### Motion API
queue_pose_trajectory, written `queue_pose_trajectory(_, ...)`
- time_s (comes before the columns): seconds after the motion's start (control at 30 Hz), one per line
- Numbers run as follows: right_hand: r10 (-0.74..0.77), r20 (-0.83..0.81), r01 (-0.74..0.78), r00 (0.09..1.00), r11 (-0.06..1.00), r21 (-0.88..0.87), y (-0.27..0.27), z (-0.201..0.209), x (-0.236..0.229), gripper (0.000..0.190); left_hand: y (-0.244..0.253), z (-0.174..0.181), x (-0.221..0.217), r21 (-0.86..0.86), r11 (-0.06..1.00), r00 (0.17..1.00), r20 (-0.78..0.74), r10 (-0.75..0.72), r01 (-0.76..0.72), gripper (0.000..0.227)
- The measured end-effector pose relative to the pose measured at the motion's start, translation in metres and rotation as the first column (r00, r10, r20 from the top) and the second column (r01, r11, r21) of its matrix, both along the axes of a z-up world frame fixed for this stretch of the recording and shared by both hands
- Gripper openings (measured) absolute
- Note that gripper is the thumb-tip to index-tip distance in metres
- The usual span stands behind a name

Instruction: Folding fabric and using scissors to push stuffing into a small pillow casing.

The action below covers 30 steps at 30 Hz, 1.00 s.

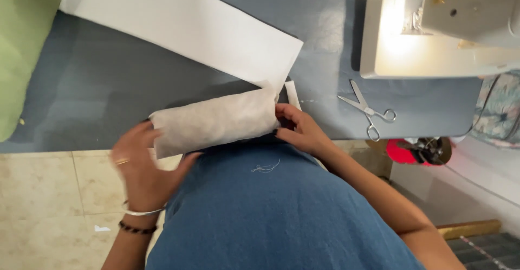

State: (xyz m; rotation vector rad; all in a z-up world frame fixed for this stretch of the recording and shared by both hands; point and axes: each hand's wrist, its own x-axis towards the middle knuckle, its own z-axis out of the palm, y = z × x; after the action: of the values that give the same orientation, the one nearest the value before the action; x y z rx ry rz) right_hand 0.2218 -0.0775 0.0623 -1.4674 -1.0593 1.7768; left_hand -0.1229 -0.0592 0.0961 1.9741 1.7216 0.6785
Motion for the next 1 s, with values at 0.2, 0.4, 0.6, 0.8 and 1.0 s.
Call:
queue_pose_trajectory(0.2, -0.064, 0.320, 0.034, 0.945, 0.995, 0.098, 0.008, 0.009, -0.015, 0.055, 0.046, -0.043, 0.109, 0.041, 0.783, 0.758, -0.288, -0.586, 0.621, 0.096)
queue_pose_trajectory(0.4, -0.039, 0.332, 0.007, 0.942, 0.995, 0.097, 0.008, -0.024, -0.028, 0.060, 0.042, -0.093, 0.109, -0.001, 0.719, 0.676, -0.340, -0.654, 0.695, 0.120)
queue_pose_trajectory(0.6, -0.216, -0.227, 0.173, 0.950, 0.966, -0.194, 0.001, -0.037, -0.039, 0.040, 0.044, -0.112, 0.100, 0.284, 0.658, 0.716, -0.228, -0.660, 0.697, 0.078)
queue_pose_trajectory(0.8, -0.051, -0.142, 0.036, 0.989, 0.994, -0.107, 0.010, -0.006, -0.028, 0.028, 0.053, -0.094, 0.097, 0.085, 0.614, 0.619, -0.170, -0.767, 0.785, 0.093)
queue_pose_trajectory(1.0, -0.033, 0.417, 0.054, 0.908, 0.998, -0.038, 0.004, 0.011, -0.030, 0.036, 0.054, -0.097, 0.102, -0.024, 0.733, 0.729, -0.077, -0.680, 0.680, 0.121)
